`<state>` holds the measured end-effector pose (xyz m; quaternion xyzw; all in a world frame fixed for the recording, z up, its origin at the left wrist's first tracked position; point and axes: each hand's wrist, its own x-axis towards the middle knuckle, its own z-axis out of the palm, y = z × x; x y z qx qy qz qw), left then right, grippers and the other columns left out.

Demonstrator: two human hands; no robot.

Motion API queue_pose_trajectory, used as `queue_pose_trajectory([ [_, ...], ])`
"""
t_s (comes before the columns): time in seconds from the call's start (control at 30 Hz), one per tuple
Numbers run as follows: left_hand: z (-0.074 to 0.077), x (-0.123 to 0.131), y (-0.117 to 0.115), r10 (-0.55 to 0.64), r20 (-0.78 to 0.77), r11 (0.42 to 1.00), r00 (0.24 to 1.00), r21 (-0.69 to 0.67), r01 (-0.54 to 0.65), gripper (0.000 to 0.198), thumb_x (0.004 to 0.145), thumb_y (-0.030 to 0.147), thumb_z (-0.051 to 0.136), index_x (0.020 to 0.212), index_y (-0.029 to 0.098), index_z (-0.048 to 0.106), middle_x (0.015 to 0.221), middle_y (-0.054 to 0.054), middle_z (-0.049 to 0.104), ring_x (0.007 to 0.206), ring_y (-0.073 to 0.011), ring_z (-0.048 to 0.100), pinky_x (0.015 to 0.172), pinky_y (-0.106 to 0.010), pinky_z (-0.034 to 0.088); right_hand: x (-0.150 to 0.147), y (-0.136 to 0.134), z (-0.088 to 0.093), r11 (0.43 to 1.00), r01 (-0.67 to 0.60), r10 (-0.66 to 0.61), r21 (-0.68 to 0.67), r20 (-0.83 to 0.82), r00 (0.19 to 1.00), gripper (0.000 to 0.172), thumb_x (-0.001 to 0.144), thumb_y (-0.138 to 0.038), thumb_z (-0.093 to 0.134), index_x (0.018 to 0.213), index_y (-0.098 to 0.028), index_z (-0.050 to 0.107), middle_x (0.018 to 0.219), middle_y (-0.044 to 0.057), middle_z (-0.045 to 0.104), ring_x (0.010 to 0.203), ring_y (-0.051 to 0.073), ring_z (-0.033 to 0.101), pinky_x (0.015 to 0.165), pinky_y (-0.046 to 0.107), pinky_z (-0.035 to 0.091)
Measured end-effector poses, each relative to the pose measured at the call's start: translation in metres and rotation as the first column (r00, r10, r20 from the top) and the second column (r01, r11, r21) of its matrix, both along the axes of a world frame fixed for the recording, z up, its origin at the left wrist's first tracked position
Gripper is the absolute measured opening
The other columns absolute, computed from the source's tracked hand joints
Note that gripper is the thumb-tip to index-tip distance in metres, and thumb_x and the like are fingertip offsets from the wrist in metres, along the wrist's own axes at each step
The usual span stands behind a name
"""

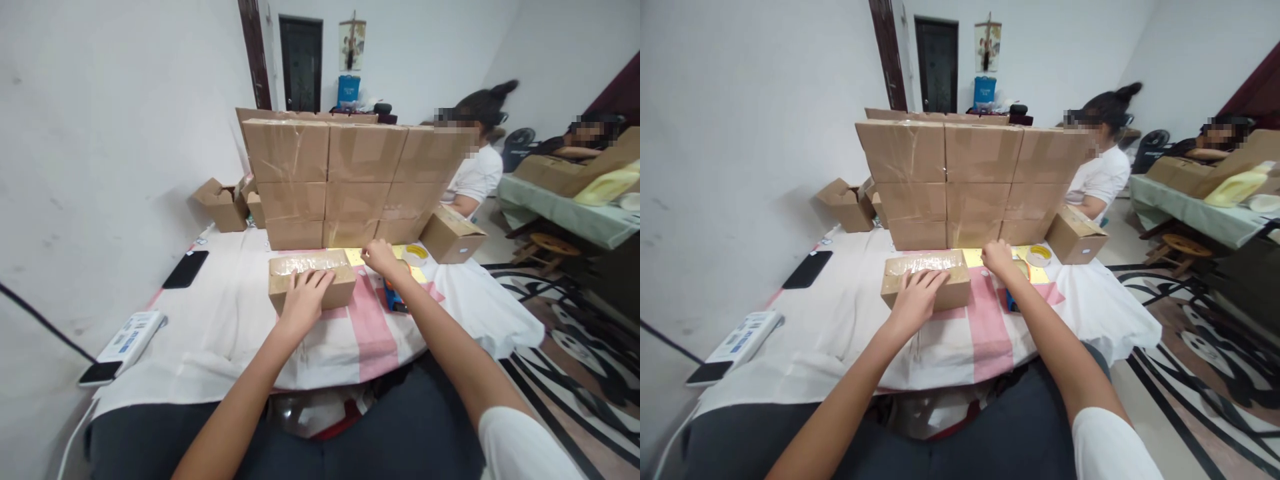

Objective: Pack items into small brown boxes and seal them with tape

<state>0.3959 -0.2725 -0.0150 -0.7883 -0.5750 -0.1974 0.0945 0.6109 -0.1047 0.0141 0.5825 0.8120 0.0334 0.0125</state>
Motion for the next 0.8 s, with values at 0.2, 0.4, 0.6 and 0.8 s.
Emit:
queue_pose_trajectory([
  [0.2,0.010,-0.008,-0.003,0.024,-0.014,0.994,1.000,0.110,-0.023,0.054,0.092,0.007,0.044,0.142,0.025,0.054,0.133,-0.009,0.066,0.126,-0.0291,0.056,0.117,-0.054,0.034,-0.004,0.021,-0.025,0.965,-0.148,0.169,-0.217,0.082,0.982,0.034,0.082,-0.006,0.067,0.109,-0.024,0.077,0.119,0.012,0.074,0.110,0.025,0.068,0.089,0.029,0.049],
  [0.4,0.022,-0.029,-0.004,0.059,0.067,0.991,0.996,0.115,-0.066,0.043,0.099,0.040,0.050,0.140,0.027,0.055,0.142,-0.006,0.063,0.136,-0.0290,0.052,0.121,-0.057,0.025,0.013,0.079,-0.012,0.980,-0.013,0.036,-0.198,0.115,0.993,0.033,0.091,-0.009,0.059,0.120,-0.018,0.073,0.130,0.018,0.068,0.123,0.029,0.064,0.098,0.036,0.050],
  [0.6,0.019,-0.050,0.006,0.147,0.111,0.987,0.983,0.055,-0.154,0.049,0.098,0.046,0.049,0.144,0.029,0.052,0.149,-0.007,0.057,0.141,-0.0304,0.047,0.121,-0.059,0.023,0.023,0.115,-0.016,0.946,0.163,-0.118,-0.282,0.170,0.978,0.032,0.097,-0.035,0.065,0.121,-0.014,0.065,0.126,0.011,0.066,0.112,0.024,0.066,0.098,0.047,0.055],
  [0.8,0.020,-0.067,0.010,0.216,0.174,0.975,0.961,0.020,-0.222,0.048,0.100,0.045,0.045,0.144,0.028,0.050,0.148,-0.007,0.058,0.141,-0.0287,0.047,0.121,-0.058,0.023,-0.006,0.130,-0.045,0.916,0.280,-0.254,-0.286,0.124,0.959,0.037,0.097,-0.038,0.064,0.127,-0.015,0.062,0.129,0.011,0.064,0.112,0.024,0.065,0.096,0.047,0.056],
])
